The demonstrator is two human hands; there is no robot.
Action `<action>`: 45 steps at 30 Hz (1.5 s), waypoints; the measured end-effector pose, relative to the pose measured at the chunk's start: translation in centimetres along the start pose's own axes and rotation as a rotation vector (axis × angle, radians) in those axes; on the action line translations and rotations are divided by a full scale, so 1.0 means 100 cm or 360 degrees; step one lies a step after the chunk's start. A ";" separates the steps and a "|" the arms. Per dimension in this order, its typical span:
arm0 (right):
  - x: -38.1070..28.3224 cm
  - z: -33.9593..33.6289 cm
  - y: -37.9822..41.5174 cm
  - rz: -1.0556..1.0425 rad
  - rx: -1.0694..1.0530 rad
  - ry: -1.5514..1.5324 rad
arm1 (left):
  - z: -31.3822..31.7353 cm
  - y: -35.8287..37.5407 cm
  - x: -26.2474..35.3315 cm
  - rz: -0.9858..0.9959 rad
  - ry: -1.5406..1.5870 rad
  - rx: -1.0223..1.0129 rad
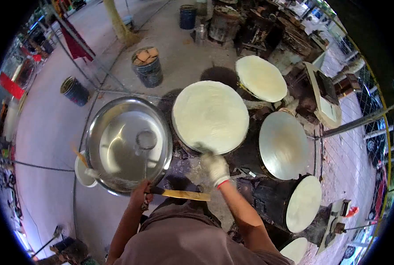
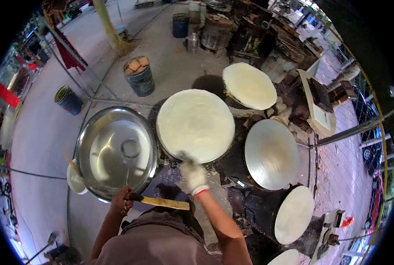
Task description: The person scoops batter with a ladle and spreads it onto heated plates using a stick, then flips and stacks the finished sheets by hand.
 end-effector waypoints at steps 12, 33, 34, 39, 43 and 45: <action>0.184 -0.169 -0.079 0.0814 0.1329 -0.1043 | -0.083 0.001 0.039 -0.0020 0.0257 0.0141; 0.103 -0.177 -0.070 0.1059 0.1199 0.0337 | -0.093 -0.021 0.041 -0.0083 0.0314 0.0310; 0.080 -0.175 -0.074 0.1060 0.1201 0.0337 | -0.091 -0.020 0.040 -0.0084 0.0313 0.0308; 0.025 -0.177 -0.112 0.0674 0.1358 0.0771 | -0.101 -0.022 0.032 -0.0067 0.0383 0.0210; 0.034 -0.187 -0.113 0.1027 0.1387 0.1015 | -0.105 -0.021 0.033 -0.0088 0.0454 0.0134; 0.033 -0.189 -0.113 0.1055 0.1324 0.1050 | -0.109 -0.014 0.036 -0.0099 0.0348 0.0343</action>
Point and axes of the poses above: each hand's wrist, its own y-axis away from the middle knuckle, its own z-axis out of the palm, x = y × z, the point moved 7 cm from there along -y, towards the middle knuckle
